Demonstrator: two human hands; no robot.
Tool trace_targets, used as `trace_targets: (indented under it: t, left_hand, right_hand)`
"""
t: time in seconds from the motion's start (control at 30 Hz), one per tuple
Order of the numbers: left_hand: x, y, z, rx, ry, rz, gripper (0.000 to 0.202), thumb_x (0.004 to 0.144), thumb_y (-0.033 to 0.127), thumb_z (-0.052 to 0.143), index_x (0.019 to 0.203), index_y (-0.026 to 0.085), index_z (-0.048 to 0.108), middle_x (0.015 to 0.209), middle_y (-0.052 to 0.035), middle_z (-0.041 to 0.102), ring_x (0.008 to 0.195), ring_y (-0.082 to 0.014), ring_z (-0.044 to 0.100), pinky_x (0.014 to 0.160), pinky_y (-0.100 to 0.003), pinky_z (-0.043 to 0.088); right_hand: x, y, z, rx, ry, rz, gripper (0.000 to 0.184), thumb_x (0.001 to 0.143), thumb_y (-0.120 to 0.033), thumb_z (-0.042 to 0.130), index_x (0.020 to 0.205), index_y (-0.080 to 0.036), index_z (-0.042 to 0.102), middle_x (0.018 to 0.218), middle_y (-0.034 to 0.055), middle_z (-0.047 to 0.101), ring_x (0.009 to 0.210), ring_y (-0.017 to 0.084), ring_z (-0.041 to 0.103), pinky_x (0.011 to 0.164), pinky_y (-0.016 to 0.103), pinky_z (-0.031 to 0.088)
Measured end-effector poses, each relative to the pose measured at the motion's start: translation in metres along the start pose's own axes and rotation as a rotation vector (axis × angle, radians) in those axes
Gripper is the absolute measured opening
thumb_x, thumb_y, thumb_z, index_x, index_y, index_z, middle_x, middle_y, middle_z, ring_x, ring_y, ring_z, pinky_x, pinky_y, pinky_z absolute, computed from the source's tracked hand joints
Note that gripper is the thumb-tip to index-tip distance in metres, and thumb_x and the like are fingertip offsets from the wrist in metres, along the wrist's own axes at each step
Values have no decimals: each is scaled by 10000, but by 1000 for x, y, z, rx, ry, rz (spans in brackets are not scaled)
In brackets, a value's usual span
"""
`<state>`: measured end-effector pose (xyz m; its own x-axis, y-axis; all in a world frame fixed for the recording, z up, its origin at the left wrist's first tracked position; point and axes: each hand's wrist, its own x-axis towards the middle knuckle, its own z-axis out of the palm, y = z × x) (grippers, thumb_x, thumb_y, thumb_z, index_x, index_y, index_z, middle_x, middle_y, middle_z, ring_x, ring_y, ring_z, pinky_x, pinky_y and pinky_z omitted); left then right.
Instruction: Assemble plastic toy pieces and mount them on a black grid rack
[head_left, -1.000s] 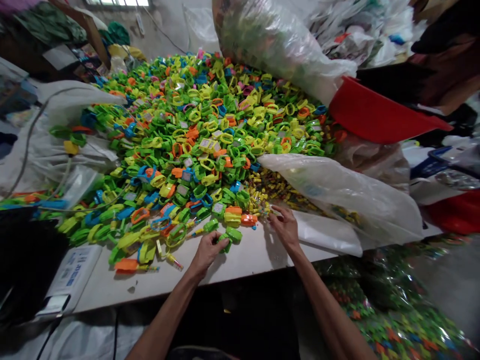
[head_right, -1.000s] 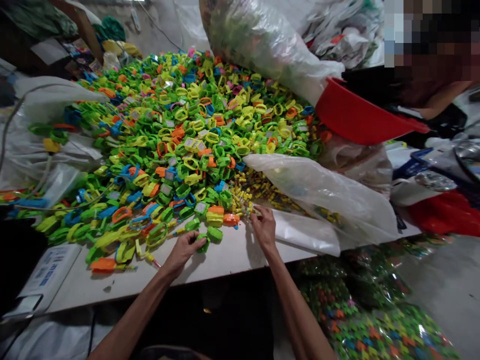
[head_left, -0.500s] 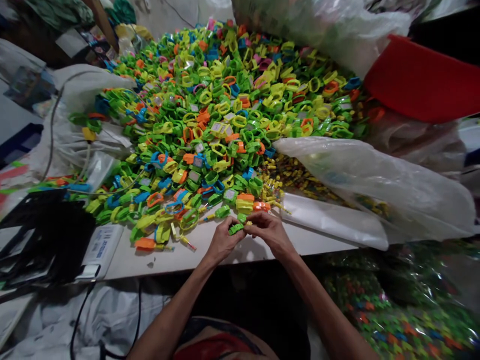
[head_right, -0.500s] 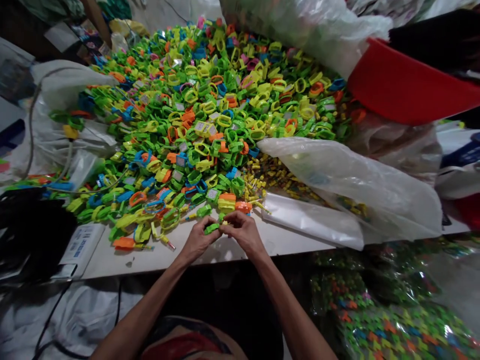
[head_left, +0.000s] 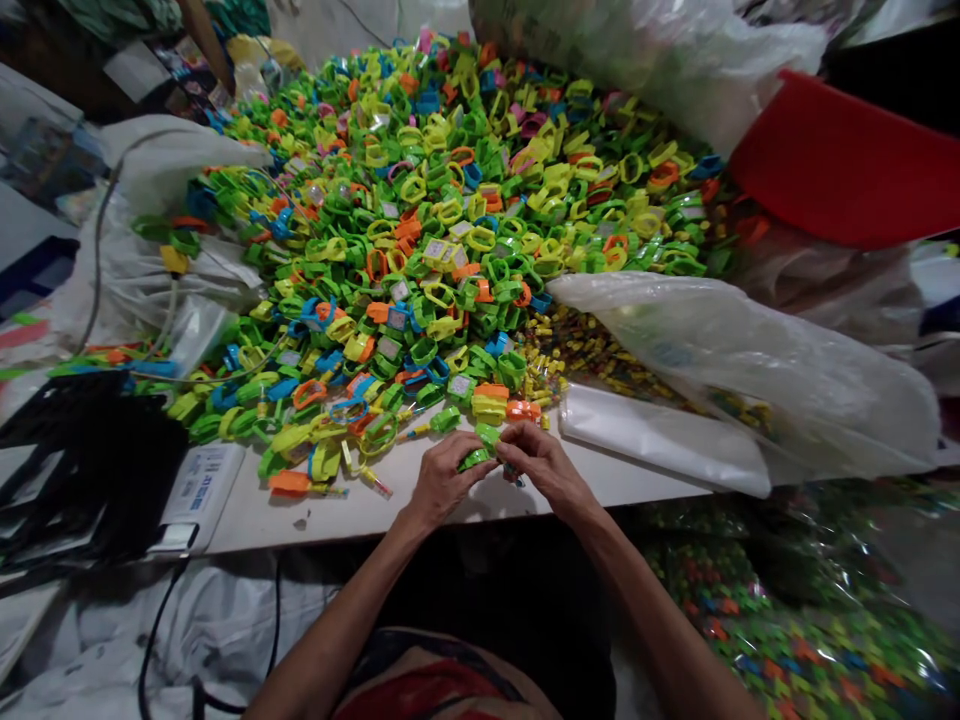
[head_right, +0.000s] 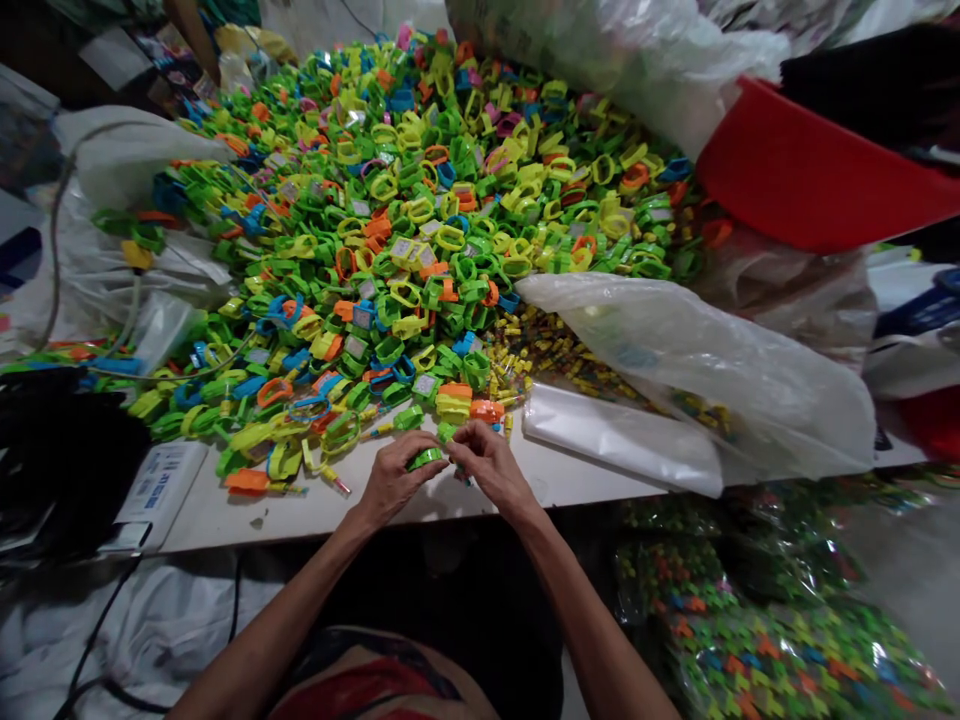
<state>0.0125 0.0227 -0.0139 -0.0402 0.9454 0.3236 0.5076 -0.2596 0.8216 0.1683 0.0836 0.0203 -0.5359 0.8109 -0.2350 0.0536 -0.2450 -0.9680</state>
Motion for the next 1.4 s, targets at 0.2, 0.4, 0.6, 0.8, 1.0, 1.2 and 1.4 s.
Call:
trace_targets:
  t: [0.2, 0.4, 0.6, 0.8, 1.0, 1.2, 1.4]
  left_hand:
    - [-1, 2, 1, 130, -49, 144, 235, 860, 384, 558, 926, 175, 642, 869, -58, 676, 821, -166, 630, 739, -262, 496]
    - [-1, 5, 1, 274, -61, 227, 267, 880, 395, 514, 893, 156, 631, 848, -67, 683, 811, -181, 645, 725, -269, 498]
    - [-4, 5, 2, 302, -91, 213, 292, 872, 402, 530, 1006, 157, 617, 888, -76, 684, 820, -191, 641, 691, -266, 476]
    - [-7, 5, -2, 125, -327, 38, 226, 841, 332, 602, 1001, 175, 632, 899, -55, 671, 819, -175, 617, 710, -253, 435]
    - [-22, 5, -6, -92, -477, -226, 198, 758, 316, 654, 866, 151, 648, 773, -14, 603, 732, -148, 543, 664, -233, 384]
    - [-24, 9, -24, -309, -574, -471, 238, 686, 360, 682, 749, 136, 629, 681, 30, 572, 668, -125, 506, 624, -218, 374]
    - [-9, -3, -65, 455, -71, -212, 236, 766, 287, 620, 975, 178, 621, 1022, -79, 612, 983, -240, 544, 862, -369, 431]
  right_hand:
    - [-6, -4, 0, -84, 3, 41, 344, 738, -493, 615, 697, -154, 574, 479, -46, 462, 459, 78, 401, 485, 223, 318]
    - [-7, -5, -4, -173, -30, 57, 358, 746, -492, 583, 664, -143, 587, 434, -44, 451, 420, 65, 367, 446, 213, 261]
    - [-6, -2, -5, -173, -38, 58, 336, 728, -495, 581, 739, -166, 508, 534, -48, 503, 389, 59, 380, 395, 202, 273]
    - [-12, 6, -8, -293, -129, -22, 234, 810, -410, 523, 847, -196, 435, 583, -63, 474, 478, 77, 382, 454, 200, 286]
    - [-23, 22, -3, -327, -261, -19, 254, 861, -431, 491, 814, -187, 435, 623, -47, 456, 573, 90, 397, 523, 205, 303]
    - [-27, 15, 6, -197, -441, 134, 331, 841, -508, 496, 916, -187, 463, 605, -61, 468, 471, 74, 392, 462, 194, 297]
    - [2, 16, -37, -839, 264, 13, 291, 872, -361, 459, 1056, -143, 510, 763, 50, 596, 699, 190, 581, 656, 292, 423]
